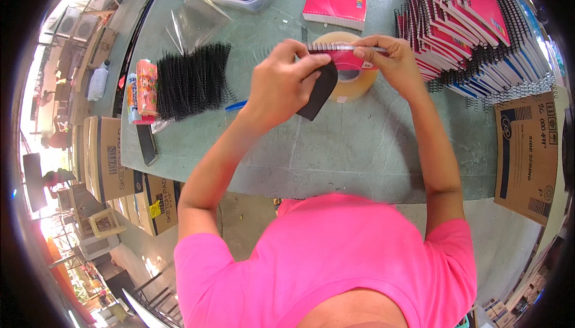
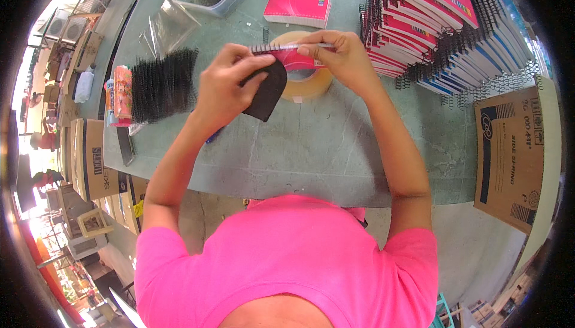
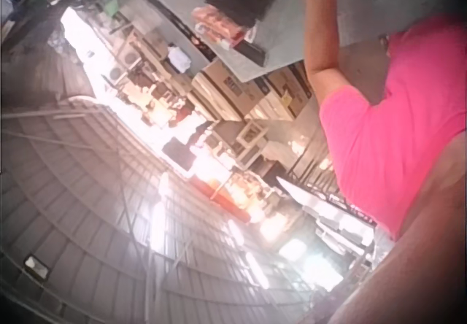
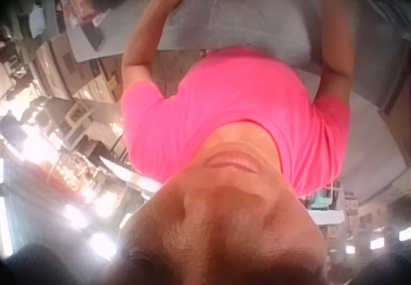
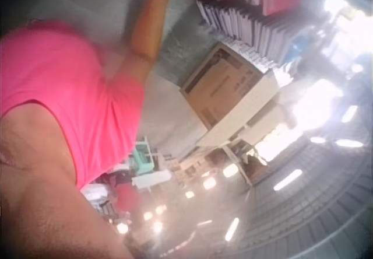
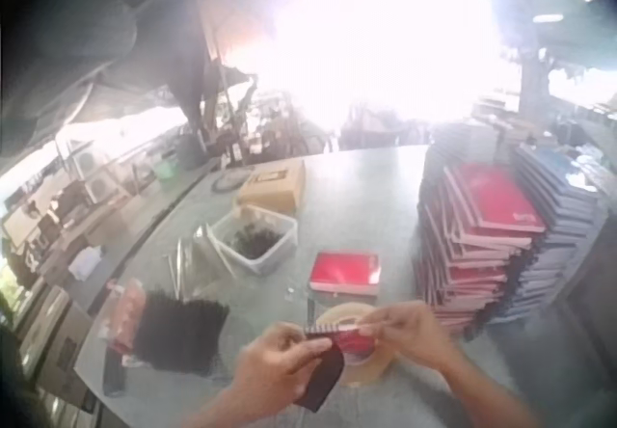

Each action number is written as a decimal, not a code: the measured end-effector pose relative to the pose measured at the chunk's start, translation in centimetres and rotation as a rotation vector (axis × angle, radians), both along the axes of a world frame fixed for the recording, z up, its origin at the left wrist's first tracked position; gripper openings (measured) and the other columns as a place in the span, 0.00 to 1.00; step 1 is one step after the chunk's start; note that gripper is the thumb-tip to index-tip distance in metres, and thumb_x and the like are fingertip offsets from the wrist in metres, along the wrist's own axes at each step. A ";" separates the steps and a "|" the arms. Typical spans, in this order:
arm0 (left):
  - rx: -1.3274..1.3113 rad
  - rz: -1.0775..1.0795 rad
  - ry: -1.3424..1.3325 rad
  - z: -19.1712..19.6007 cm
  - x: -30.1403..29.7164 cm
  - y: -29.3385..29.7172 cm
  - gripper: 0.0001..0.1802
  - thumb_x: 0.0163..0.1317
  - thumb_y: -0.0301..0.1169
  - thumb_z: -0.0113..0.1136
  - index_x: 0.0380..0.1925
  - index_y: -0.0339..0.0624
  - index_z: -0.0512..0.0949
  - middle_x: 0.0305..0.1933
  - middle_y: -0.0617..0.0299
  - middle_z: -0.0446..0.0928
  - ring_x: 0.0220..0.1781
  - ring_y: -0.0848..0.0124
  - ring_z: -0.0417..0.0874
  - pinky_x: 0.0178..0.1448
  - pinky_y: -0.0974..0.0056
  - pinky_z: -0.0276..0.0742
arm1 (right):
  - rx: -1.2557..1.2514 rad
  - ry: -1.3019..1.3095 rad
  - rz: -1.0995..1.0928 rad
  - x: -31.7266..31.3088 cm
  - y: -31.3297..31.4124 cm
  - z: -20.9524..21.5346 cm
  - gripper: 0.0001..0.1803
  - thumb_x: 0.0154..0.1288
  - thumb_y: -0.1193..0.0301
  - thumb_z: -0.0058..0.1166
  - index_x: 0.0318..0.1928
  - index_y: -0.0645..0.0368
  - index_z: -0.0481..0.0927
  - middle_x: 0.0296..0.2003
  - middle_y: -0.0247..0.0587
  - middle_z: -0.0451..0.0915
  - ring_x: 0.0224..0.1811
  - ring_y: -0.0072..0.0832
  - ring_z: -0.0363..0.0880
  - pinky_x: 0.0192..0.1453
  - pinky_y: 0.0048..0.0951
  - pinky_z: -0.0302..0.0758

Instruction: The person inserts spiral coils into notebooks, uses a tool to cut the wire, and then places the finished notebooks into a cardboard box.

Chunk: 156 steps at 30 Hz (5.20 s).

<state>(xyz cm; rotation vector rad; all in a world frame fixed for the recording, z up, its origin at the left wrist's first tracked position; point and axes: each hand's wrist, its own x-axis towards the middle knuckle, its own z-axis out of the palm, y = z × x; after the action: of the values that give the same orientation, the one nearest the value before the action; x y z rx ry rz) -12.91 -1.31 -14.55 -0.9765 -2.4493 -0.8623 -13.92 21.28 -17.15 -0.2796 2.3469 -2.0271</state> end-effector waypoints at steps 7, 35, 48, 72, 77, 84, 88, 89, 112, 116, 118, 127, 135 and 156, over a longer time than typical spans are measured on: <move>-0.035 -0.013 -0.062 1.3 -0.5 1.7 0.12 0.47 0.23 0.65 0.34 0.41 0.81 0.36 0.58 0.75 0.36 0.66 0.77 0.40 0.65 0.74 | -0.041 -0.002 -0.002 -0.2 0.2 -0.3 0.10 0.58 0.71 0.61 0.39 0.63 0.81 0.32 0.31 0.81 0.34 0.14 0.75 0.41 0.16 0.72; 0.056 -0.064 0.002 1.9 -2.6 5.6 0.13 0.50 0.27 0.63 0.38 0.46 0.81 0.34 0.58 0.75 0.41 0.59 0.76 0.45 0.58 0.73 | -0.132 -0.020 0.105 0.6 2.0 -2.5 0.18 0.63 0.77 0.52 0.54 0.65 0.74 0.41 0.30 0.80 0.42 0.12 0.73 0.48 0.18 0.70; -0.306 -0.049 0.222 1.1 -3.4 5.6 0.11 0.55 0.29 0.59 0.39 0.44 0.79 0.41 0.57 0.77 0.49 0.61 0.75 0.48 0.59 0.68 | -0.273 0.105 -0.047 1.1 0.8 -1.8 0.14 0.63 0.72 0.54 0.48 0.63 0.77 0.43 0.31 0.80 0.43 0.15 0.75 0.48 0.19 0.72; 0.021 -0.349 -0.031 1.0 -4.2 9.7 0.06 0.44 0.18 0.58 0.26 0.34 0.76 0.27 0.53 0.72 0.33 0.54 0.77 0.39 0.57 0.73 | 0.321 0.244 -0.321 2.2 0.9 -2.9 0.09 0.59 0.70 0.55 0.36 0.63 0.78 0.16 0.49 0.68 0.15 0.27 0.62 0.22 0.32 0.62; 0.023 -0.378 -0.094 0.7 -4.0 8.8 0.09 0.46 0.21 0.58 0.30 0.34 0.78 0.30 0.51 0.76 0.35 0.55 0.79 0.40 0.58 0.74 | 0.435 0.182 -0.304 2.8 1.0 -1.6 0.09 0.58 0.71 0.55 0.36 0.64 0.79 0.16 0.51 0.68 0.14 0.31 0.62 0.22 0.33 0.62; -0.064 -0.429 -0.111 1.0 -3.7 8.2 0.11 0.47 0.22 0.55 0.33 0.34 0.78 0.30 0.50 0.77 0.34 0.54 0.79 0.40 0.58 0.74 | 0.419 0.174 -0.300 3.1 0.5 -1.3 0.10 0.57 0.71 0.55 0.38 0.63 0.79 0.17 0.51 0.71 0.15 0.32 0.69 0.23 0.32 0.65; -0.044 -0.324 -0.078 1.0 -3.0 8.2 0.11 0.46 0.22 0.57 0.33 0.35 0.78 0.32 0.51 0.77 0.36 0.54 0.77 0.40 0.60 0.73 | 0.411 0.238 -0.313 3.5 -0.3 -0.8 0.10 0.58 0.72 0.54 0.39 0.62 0.79 0.19 0.51 0.74 0.17 0.35 0.73 0.25 0.32 0.68; -0.044 -0.294 -0.074 1.1 -3.0 8.0 0.11 0.45 0.23 0.59 0.32 0.36 0.78 0.32 0.51 0.77 0.37 0.54 0.77 0.41 0.60 0.73 | 0.439 0.232 -0.294 3.4 -0.5 -0.7 0.09 0.59 0.72 0.54 0.39 0.63 0.79 0.19 0.49 0.74 0.18 0.28 0.71 0.25 0.31 0.67; -0.267 -0.289 0.361 12.2 -6.0 18.5 0.14 0.57 0.30 0.49 0.42 0.40 0.77 0.43 0.48 0.75 0.47 0.51 0.77 0.51 0.53 0.73 | -0.761 0.344 0.178 13.5 -1.2 12.9 0.07 0.64 0.72 0.52 0.36 0.61 0.69 0.28 0.39 0.75 0.28 0.26 0.73 0.28 0.25 0.70; -0.053 -0.650 0.715 11.2 -5.9 19.2 0.11 0.57 0.31 0.49 0.38 0.42 0.77 0.40 0.49 0.76 0.45 0.52 0.77 0.47 0.52 0.73 | -0.948 0.056 0.152 17.4 -4.6 14.8 0.05 0.61 0.73 0.52 0.33 0.60 0.70 0.25 0.37 0.73 0.25 0.25 0.70 0.27 0.24 0.69; 0.106 -0.434 0.427 10.7 -8.1 16.3 0.10 0.58 0.32 0.51 0.31 0.38 0.78 0.33 0.48 0.77 0.41 0.54 0.78 0.46 0.55 0.72 | -0.949 -0.002 -0.003 17.2 -5.4 15.2 0.05 0.60 0.74 0.52 0.32 0.60 0.71 0.23 0.37 0.72 0.23 0.24 0.68 0.27 0.23 0.68; -0.637 -0.137 0.081 -3.7 -18.3 5.1 0.13 0.53 0.30 0.59 0.40 0.40 0.78 0.37 0.53 0.80 0.41 0.56 0.81 0.47 0.57 0.75 | -0.735 -0.043 -0.374 18.6 -7.2 19.6 0.03 0.53 0.77 0.53 0.27 0.59 0.73 0.16 0.32 0.66 0.16 0.22 0.61 0.26 0.22 0.64; -0.593 -0.106 0.203 -6.4 -16.4 3.2 0.11 0.51 0.22 0.52 0.37 0.40 0.75 0.37 0.59 0.79 0.45 0.59 0.79 0.49 0.57 0.76 | -0.305 0.111 -0.337 15.5 -5.2 17.5 0.06 0.49 0.79 0.56 0.29 0.60 0.75 0.20 0.35 0.67 0.21 0.25 0.63 0.32 0.24 0.66; -0.105 0.317 -0.225 -10.5 -13.0 -0.2 0.14 0.57 0.34 0.55 0.39 0.36 0.76 0.31 0.45 0.79 0.34 0.52 0.81 0.41 0.55 0.74 | 1.064 0.640 -0.229 -2.1 -1.6 -0.3 0.11 0.55 0.67 0.56 0.38 0.55 0.74 0.32 0.39 0.79 0.37 0.37 0.79 0.40 0.37 0.73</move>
<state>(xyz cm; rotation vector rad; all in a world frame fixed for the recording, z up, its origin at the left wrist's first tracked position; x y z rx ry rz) -25.89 -1.52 -25.01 -0.5225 -2.7636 -0.7755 -16.00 19.64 -17.44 -0.6707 3.5320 -0.4674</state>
